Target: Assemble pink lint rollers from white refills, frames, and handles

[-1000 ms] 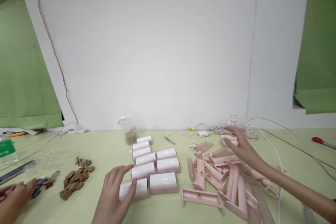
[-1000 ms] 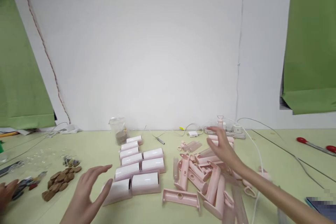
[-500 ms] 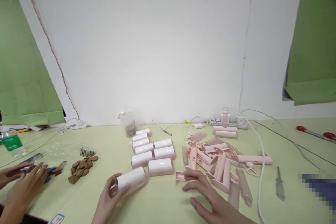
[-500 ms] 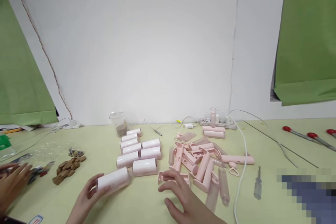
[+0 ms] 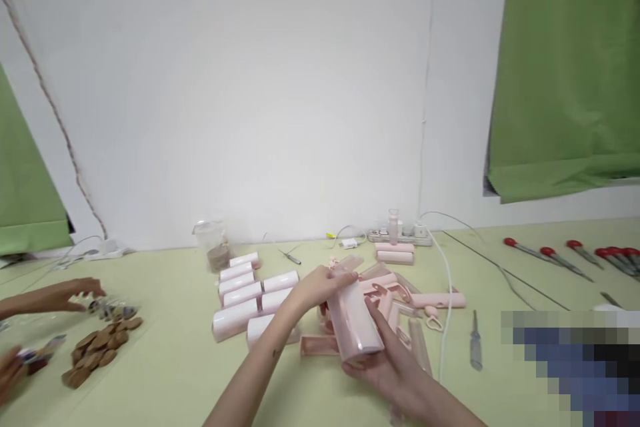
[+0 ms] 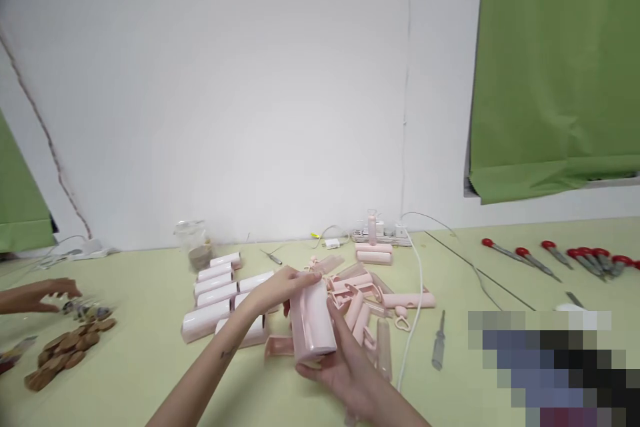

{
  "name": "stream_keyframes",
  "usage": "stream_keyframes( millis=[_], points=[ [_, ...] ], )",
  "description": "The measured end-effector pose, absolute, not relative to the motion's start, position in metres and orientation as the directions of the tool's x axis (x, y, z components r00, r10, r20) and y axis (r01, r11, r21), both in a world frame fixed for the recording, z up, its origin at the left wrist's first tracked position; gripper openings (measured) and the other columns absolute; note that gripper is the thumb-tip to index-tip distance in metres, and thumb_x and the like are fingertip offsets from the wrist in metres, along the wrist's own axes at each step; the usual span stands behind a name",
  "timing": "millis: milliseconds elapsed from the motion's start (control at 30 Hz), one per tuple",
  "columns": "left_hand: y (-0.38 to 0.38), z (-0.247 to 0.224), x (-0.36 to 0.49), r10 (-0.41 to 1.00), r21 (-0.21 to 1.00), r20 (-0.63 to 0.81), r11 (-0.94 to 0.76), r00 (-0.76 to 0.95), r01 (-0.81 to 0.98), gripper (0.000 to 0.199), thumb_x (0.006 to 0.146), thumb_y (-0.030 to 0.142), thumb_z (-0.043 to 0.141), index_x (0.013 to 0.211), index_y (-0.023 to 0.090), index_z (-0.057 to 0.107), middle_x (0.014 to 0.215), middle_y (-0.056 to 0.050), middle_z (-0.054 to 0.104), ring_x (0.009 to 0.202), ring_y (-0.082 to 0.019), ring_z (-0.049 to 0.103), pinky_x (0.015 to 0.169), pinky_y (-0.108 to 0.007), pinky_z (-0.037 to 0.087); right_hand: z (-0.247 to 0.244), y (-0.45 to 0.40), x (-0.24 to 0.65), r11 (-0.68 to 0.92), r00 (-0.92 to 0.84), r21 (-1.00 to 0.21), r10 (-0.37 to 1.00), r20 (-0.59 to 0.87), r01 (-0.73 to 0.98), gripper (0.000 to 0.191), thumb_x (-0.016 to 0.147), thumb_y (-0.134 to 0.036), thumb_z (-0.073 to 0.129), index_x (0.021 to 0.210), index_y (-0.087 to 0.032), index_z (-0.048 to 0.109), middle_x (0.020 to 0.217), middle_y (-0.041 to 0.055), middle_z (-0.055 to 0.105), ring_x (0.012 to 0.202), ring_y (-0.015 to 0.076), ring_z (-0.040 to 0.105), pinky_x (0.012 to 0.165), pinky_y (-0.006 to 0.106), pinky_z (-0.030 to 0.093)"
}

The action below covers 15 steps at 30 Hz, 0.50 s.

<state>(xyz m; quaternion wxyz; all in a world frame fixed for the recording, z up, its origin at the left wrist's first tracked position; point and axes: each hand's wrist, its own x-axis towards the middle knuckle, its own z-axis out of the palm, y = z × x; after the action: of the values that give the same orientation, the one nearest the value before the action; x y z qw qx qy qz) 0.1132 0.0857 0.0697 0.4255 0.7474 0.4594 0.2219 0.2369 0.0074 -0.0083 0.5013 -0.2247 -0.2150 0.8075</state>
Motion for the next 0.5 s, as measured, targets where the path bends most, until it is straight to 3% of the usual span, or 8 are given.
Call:
stream_keyframes(
  millis=[167, 367, 500],
  points=[
    [0.099, 0.081, 0.131, 0.845, 0.752, -0.178, -0.213, 0.504, 0.624, 0.051, 0.058, 0.062, 0.056, 0.051, 0.012, 0.057, 0.039, -0.003, 0.053, 0.026, -0.014, 0.045, 0.030, -0.023, 0.034, -0.013, 0.011, 0.243, -0.505, -0.484, -0.379, 0.861, -0.157, -0.775, 0.058, 0.074, -0.058, 0.051, 0.107, -0.010, 0.051, 0.090, 0.0095, 0.061, 0.085, 0.0186, 0.058, 0.071, 0.027, 0.047],
    [0.091, 0.084, 0.117, 0.850, 0.751, -0.114, -0.265, 0.514, 0.605, 0.054, 0.068, 0.055, 0.041, 0.057, 0.006, 0.062, 0.038, 0.004, 0.048, 0.025, -0.006, 0.042, 0.032, -0.016, 0.031, -0.014, 0.005, 0.243, -0.441, -0.445, -0.402, 0.891, -0.089, -0.802, 0.041, 0.068, -0.050, 0.061, 0.099, -0.024, 0.053, 0.086, 0.0034, 0.062, 0.082, 0.0181, 0.059, 0.077, 0.034, 0.047],
    [0.092, 0.080, 0.102, 0.856, 0.773, -0.086, -0.265, 0.509, 0.576, 0.062, 0.071, 0.054, 0.033, 0.062, 0.000, 0.064, 0.039, 0.004, 0.046, 0.028, -0.007, 0.044, 0.036, -0.016, 0.031, -0.015, 0.004, 0.242, -0.467, -0.429, -0.370, 0.884, -0.185, -0.804, 0.035, 0.065, -0.044, 0.066, 0.091, -0.023, 0.056, 0.081, 0.0025, 0.061, 0.075, 0.0162, 0.059, 0.071, 0.031, 0.050]
  ],
)
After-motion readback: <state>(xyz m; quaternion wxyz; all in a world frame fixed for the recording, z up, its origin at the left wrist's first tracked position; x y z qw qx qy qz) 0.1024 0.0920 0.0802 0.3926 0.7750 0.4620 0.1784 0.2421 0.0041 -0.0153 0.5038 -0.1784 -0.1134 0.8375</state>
